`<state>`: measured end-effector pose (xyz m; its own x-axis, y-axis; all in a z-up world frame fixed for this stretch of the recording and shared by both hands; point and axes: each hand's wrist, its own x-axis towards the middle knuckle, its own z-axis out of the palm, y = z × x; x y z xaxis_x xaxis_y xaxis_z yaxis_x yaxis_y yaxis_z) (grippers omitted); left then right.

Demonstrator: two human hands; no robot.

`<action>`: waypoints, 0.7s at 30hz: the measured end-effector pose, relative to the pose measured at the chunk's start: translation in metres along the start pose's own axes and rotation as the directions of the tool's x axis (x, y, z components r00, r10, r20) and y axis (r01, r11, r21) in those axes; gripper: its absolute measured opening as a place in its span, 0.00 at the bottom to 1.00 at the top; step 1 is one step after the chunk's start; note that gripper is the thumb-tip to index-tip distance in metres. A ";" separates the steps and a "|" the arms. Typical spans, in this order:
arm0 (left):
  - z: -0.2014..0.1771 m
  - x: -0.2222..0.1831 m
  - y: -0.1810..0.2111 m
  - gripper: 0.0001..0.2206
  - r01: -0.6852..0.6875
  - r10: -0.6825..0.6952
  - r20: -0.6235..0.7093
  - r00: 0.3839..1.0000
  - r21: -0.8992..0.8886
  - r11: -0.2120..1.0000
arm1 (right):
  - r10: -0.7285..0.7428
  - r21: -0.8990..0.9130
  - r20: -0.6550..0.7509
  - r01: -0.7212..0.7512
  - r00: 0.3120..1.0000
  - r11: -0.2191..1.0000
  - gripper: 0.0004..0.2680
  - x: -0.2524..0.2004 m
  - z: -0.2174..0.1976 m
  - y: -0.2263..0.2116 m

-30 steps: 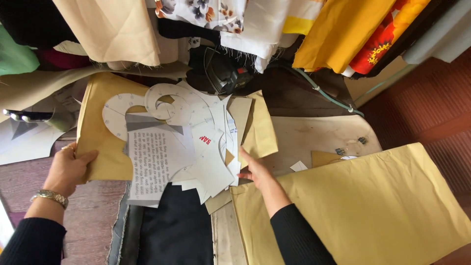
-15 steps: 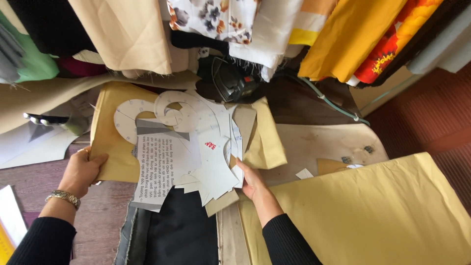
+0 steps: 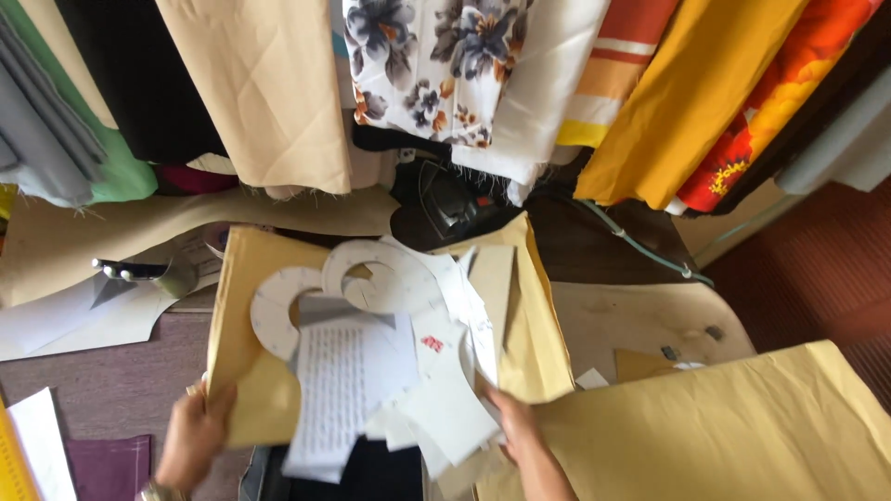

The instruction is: Organizing fabric and paper patterns on a workbench and cutting out a pattern using scissors.

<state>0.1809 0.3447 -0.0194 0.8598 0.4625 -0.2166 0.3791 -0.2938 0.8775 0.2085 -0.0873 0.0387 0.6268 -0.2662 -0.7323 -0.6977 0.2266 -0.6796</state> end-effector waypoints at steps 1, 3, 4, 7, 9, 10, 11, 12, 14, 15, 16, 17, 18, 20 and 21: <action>0.007 -0.008 -0.011 0.12 0.001 -0.001 -0.003 1.000 0.000 1.000 | 0.000 -0.001 0.003 0.000 1.000 1.000 0.13 -0.011 -0.005 -0.002; 0.024 -0.023 -0.032 0.10 0.019 -0.030 -0.041 0.999 -0.259 0.966 | 0.044 -0.053 -0.067 -0.047 0.997 0.997 0.17 -0.033 -0.018 -0.006; 0.027 -0.033 -0.026 0.10 0.017 -0.029 -0.041 0.999 -0.260 0.965 | 0.042 -0.052 -0.067 -0.046 0.997 0.998 0.17 -0.027 -0.027 0.000; 0.041 -0.072 0.000 0.13 0.069 -0.078 -0.054 0.995 -0.148 0.987 | 0.004 0.213 -0.109 0.020 0.994 0.977 0.12 -0.026 -0.060 0.014; 0.054 -0.105 0.031 0.15 0.160 -0.170 -0.142 0.975 -0.079 0.984 | 0.034 0.281 -0.018 -0.027 0.999 0.959 0.15 -0.046 -0.083 0.009; 0.069 -0.116 0.035 0.15 0.161 -0.170 -0.129 0.977 -0.074 0.984 | 0.038 0.287 -0.029 -0.028 0.999 0.958 0.15 -0.057 -0.092 0.004; 0.084 -0.127 0.039 0.13 0.119 -0.165 -0.169 0.972 -0.250 0.961 | 0.034 0.264 -0.141 0.005 0.989 0.965 0.14 -0.068 -0.102 -0.002; 0.100 -0.138 0.044 0.12 0.069 -0.170 -0.209 0.963 -0.420 0.905 | 0.027 0.237 -0.251 0.034 0.968 0.971 0.14 -0.078 -0.111 -0.009; 0.155 -0.124 -0.032 0.12 -0.034 -0.076 -0.257 0.963 -0.399 0.916 | 0.012 0.295 -0.264 0.069 0.964 0.953 0.14 -0.061 -0.152 0.001; 0.183 -0.117 -0.070 0.13 -0.138 0.014 -0.317 0.948 -0.374 0.917 | -0.005 0.344 -0.266 0.100 0.964 0.934 0.14 -0.053 -0.171 0.004; 0.204 -0.129 -0.056 0.13 -0.138 0.017 -0.308 0.951 -0.377 0.916 | -0.006 0.348 -0.274 0.105 0.962 0.932 0.14 -0.055 -0.189 0.000; 0.225 -0.139 -0.042 0.16 -0.110 -0.042 -0.335 0.941 -0.423 0.900 | 0.002 0.317 -0.320 0.105 0.948 0.943 0.13 -0.055 -0.204 -0.005; 0.246 -0.150 -0.028 0.18 -0.084 -0.102 -0.358 0.928 -0.469 0.879 | 0.008 0.286 -0.365 0.103 0.931 0.953 0.13 -0.055 -0.220 -0.009; 0.259 -0.150 0.003 0.16 -0.053 -0.018 -0.164 0.986 -0.416 0.908 | -0.040 0.234 -0.398 0.144 0.916 0.961 0.12 -0.063 -0.242 -0.024; 0.265 -0.151 0.018 0.15 -0.031 0.047 0.037 0.998 -0.350 0.936 | -0.085 0.179 -0.424 0.175 0.902 0.968 0.12 -0.067 -0.253 -0.031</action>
<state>0.1481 0.0480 -0.0842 0.8889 0.4166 -0.1904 0.2079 0.0036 0.9781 0.1000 -0.3130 0.1198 0.4771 -0.6567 -0.5841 -0.5033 0.3406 -0.7941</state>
